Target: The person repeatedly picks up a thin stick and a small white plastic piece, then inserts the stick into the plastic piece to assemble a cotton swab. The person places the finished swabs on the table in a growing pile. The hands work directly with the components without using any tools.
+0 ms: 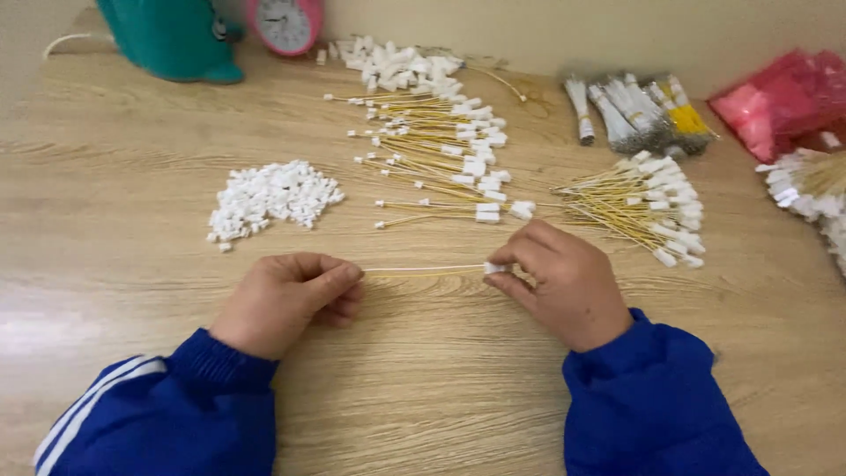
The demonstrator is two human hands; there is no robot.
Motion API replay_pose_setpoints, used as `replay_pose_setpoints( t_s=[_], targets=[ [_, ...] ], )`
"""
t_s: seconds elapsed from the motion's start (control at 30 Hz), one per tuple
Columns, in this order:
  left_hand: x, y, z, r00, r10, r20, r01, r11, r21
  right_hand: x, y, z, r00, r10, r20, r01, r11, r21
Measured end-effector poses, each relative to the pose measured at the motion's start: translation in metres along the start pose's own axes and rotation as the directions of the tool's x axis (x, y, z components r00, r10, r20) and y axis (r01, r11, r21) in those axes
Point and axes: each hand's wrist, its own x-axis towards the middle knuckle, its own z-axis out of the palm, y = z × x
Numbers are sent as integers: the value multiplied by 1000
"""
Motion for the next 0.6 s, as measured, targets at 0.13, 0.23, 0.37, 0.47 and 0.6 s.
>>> replay_pose_setpoints(
  t_s=[0.13,0.23,0.37,0.47,0.6],
  targets=[
    [5,-7,0,1000,14,-5,-14,1000,3,-1,0,0,1000,6,6,-6,999,39],
    [8,-12,0,999,43,-32,-43,999,1,-1,2,4,997,24,79,-28,998,52],
    [11,-17,0,997,71,-29,-70,997,17,-2,5,10,985,92,148,-104,992,73],
    [8,-13,0,997,71,-41,-70,997,10,2,1,8,978,116,171,-127,991,53],
    [7,-11,0,996,69,-57,-69,998,2,4,1,4,942,195,272,-211,977,28]
  ],
)
